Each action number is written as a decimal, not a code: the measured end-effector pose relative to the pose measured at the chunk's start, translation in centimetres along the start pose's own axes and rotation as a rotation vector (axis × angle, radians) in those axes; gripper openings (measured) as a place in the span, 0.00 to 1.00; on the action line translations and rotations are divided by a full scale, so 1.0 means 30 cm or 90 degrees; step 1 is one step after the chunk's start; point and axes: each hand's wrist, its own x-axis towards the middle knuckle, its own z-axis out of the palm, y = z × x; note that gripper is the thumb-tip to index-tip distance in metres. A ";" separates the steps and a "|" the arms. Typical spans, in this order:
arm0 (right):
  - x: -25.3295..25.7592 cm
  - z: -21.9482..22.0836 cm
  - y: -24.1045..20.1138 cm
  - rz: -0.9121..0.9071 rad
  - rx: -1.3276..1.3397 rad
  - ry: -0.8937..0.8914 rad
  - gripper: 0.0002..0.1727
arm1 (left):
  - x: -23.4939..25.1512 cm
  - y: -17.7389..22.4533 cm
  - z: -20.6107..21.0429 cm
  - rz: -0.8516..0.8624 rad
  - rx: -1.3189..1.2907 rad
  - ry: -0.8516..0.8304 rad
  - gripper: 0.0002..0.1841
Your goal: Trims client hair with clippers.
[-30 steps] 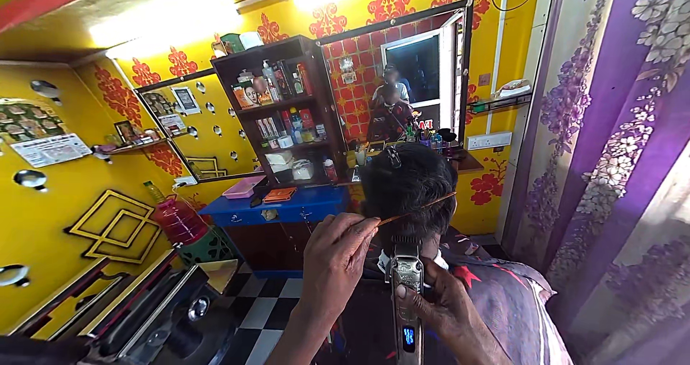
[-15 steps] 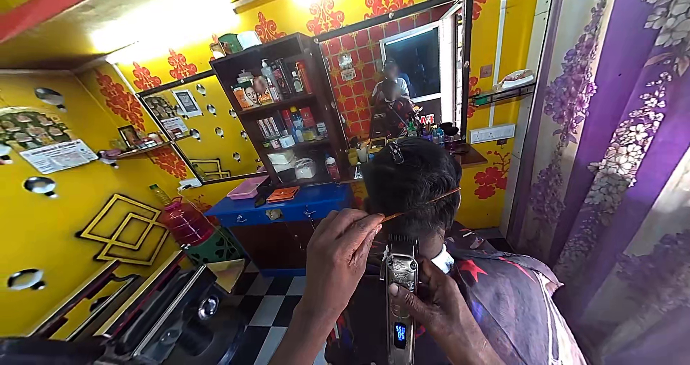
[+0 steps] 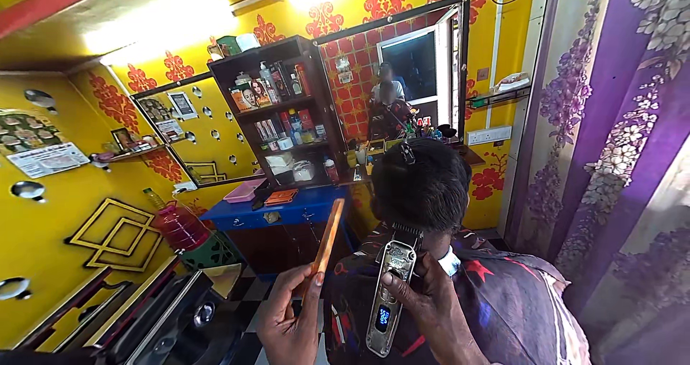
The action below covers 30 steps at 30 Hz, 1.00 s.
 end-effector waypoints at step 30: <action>-0.007 -0.291 -0.032 0.135 -0.009 -0.205 0.25 | -0.307 -0.141 -0.072 -0.151 0.098 -0.042 0.09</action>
